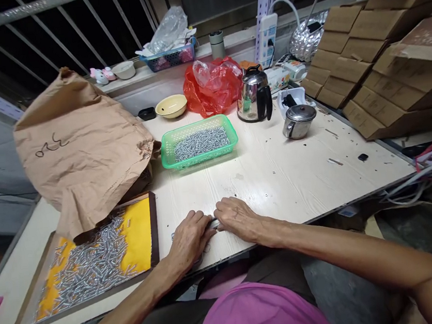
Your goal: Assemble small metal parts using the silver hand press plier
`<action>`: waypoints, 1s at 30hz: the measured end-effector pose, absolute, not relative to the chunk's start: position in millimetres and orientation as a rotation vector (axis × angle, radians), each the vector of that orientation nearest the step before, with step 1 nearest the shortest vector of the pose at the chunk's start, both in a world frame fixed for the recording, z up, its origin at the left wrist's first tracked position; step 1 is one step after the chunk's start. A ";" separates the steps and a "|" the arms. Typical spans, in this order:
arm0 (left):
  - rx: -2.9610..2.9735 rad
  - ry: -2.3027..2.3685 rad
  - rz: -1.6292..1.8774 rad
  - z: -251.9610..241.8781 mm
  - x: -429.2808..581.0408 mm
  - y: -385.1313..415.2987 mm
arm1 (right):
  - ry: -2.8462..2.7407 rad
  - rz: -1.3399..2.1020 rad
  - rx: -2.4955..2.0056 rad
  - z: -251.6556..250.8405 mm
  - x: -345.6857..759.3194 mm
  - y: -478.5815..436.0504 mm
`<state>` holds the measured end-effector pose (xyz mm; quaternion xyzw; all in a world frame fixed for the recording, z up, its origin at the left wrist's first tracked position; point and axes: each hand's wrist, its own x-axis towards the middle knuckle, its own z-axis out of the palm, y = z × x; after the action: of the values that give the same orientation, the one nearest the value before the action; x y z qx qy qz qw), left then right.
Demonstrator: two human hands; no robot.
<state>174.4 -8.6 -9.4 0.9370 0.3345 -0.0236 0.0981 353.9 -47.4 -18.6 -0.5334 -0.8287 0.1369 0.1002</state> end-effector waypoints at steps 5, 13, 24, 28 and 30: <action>2.763 1.019 0.290 -29.0 160.1 -43.0 | -2.437 0.505 -1.468 -6.5 368.6 -50.8; 2.677 0.874 0.383 -43.1 162.6 -85.3 | -2.454 0.279 -1.635 -18.7 358.4 -12.9; 2.554 0.957 0.444 -46.8 161.4 -96.1 | -2.837 0.296 -0.908 5.4 277.5 -17.1; 2.637 0.754 0.652 -44.1 147.2 -114.5 | -2.892 0.276 -0.647 -4.5 251.1 -27.1; 2.697 0.582 0.895 -35.2 132.4 -117.6 | -2.876 0.267 -0.588 -11.3 247.0 -26.9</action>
<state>132.4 -117.6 -35.2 0.9230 0.1993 0.3064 0.1204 247.0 -26.9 -11.3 -0.1986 -0.9711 0.0901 0.0968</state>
